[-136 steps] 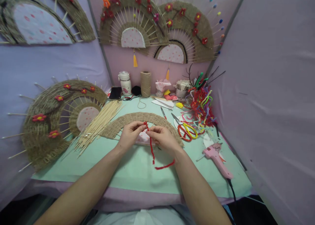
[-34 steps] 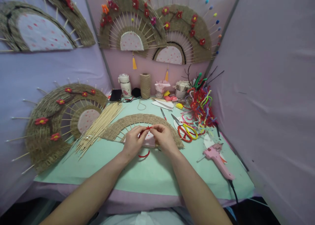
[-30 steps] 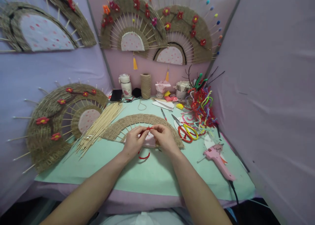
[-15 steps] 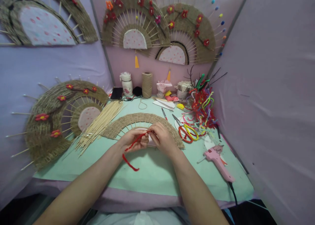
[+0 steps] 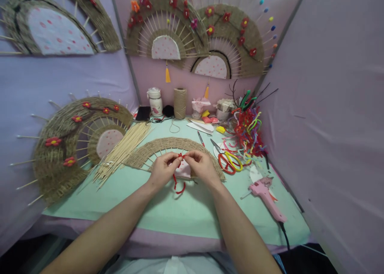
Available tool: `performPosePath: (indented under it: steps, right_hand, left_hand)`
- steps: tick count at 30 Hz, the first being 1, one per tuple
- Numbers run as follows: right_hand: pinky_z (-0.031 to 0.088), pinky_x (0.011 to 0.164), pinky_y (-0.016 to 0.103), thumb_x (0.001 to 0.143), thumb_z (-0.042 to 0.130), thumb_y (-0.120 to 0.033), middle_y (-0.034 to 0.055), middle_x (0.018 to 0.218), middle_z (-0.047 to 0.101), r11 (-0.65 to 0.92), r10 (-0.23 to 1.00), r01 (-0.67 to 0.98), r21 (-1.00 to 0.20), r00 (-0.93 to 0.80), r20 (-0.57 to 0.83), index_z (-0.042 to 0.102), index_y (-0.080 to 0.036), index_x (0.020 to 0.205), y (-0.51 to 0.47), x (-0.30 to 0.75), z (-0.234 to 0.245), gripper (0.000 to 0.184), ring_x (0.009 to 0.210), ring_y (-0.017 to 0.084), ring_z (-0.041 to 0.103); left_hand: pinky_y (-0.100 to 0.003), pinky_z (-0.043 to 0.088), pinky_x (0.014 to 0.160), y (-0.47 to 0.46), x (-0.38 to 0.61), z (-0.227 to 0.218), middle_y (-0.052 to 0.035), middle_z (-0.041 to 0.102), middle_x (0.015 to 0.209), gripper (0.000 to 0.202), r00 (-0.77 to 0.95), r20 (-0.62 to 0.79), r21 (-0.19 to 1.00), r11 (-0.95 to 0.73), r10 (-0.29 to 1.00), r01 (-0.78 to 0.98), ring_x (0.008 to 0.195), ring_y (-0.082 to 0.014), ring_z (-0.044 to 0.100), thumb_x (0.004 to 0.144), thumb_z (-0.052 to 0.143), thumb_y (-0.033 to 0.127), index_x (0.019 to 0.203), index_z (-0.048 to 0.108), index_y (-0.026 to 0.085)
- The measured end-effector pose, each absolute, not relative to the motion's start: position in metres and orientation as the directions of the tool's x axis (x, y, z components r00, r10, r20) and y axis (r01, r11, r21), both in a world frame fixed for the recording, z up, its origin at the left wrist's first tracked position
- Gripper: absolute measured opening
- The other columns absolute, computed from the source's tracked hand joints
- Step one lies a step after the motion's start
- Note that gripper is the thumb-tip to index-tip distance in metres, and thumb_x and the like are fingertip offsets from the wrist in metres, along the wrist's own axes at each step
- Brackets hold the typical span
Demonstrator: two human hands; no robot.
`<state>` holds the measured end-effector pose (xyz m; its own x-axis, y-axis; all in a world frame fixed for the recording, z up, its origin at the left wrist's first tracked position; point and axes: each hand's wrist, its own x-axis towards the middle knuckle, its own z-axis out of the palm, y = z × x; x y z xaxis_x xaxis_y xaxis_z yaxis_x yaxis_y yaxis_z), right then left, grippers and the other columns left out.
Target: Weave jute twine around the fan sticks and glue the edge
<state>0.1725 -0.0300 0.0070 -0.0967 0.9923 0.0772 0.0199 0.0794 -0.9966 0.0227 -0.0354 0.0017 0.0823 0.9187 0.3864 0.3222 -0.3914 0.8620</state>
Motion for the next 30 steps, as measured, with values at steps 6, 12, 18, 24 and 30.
performPosePath:
  steps: [6, 12, 18, 24, 30]
  right_hand:
    - [0.037, 0.056, 0.022, 0.071, 0.067, -0.034, -0.0031, 0.066, 0.058, 0.064, 0.986, -0.019, -0.998, -0.154, 0.066, 0.063, -0.018, 0.075, -0.028, 0.174, 0.001, 0.017, 0.059, 0.01, 0.049]
    - [0.036, 0.053, 0.022, 0.076, 0.06, -0.035, -0.0023, 0.068, 0.057, 0.087, 0.973, 0.043, -0.995, -0.216, 0.076, 0.059, -0.019, 0.075, -0.028, 0.176, 0.001, 0.016, 0.056, 0.01, 0.047]
    - [0.037, 0.058, 0.024, 0.079, 0.053, -0.028, -0.0012, 0.069, 0.055, 0.32, 0.946, 0.364, -0.875, -0.177, 0.273, 0.057, -0.019, 0.078, -0.029, 0.175, -0.006, 0.01, 0.064, 0.013, 0.049]
    - [0.039, 0.054, 0.024, 0.079, 0.051, -0.033, -0.0006, 0.068, 0.057, 0.181, 0.977, 0.269, -0.946, -0.164, 0.14, 0.058, -0.018, 0.077, -0.031, 0.173, -0.001, 0.016, 0.059, 0.013, 0.052]
    - [0.04, 0.056, 0.024, 0.075, 0.056, -0.029, 0.0003, 0.067, 0.061, 0.275, 0.96, 0.377, -0.884, -0.057, 0.275, 0.062, -0.018, 0.073, -0.031, 0.173, -0.004, 0.013, 0.061, 0.014, 0.053]
  left_hand:
    - [-0.022, 0.035, 0.057, -0.037, 0.024, 0.003, 0.0014, 0.055, 0.062, 0.018, 0.11, 0.354, 0.865, -0.37, 0.929, 0.339, 0.06, -0.0112, 0.047, 0.079, 0.053, 0.024, 0.065, 0.061, 0.016]
    - [-0.022, 0.032, 0.054, -0.037, 0.026, 0.004, 0.0031, 0.049, 0.057, 0.019, 0.137, 0.26, 0.928, -0.287, 0.956, 0.239, 0.057, -0.0106, 0.043, 0.077, 0.053, 0.024, 0.06, 0.057, 0.016]
    - [-0.023, 0.031, 0.055, -0.034, 0.029, -0.005, 0.0029, 0.049, 0.058, 0.018, 0.134, 0.137, 0.977, -0.156, 0.981, 0.145, 0.057, -0.0109, 0.042, 0.074, 0.053, 0.025, 0.059, 0.056, 0.016]
    - [-0.023, 0.032, 0.055, -0.033, 0.029, -0.008, 0.0027, 0.05, 0.058, 0.017, 0.105, 0.198, 0.946, -0.218, 0.975, 0.24, 0.058, -0.0112, 0.043, 0.074, 0.052, 0.024, 0.06, 0.057, 0.016]
    - [-0.023, 0.032, 0.055, -0.032, 0.029, -0.007, 0.0031, 0.049, 0.057, 0.018, 0.112, 0.186, 0.943, -0.209, 0.976, 0.258, 0.057, -0.0107, 0.042, 0.074, 0.053, 0.024, 0.058, 0.056, 0.016]
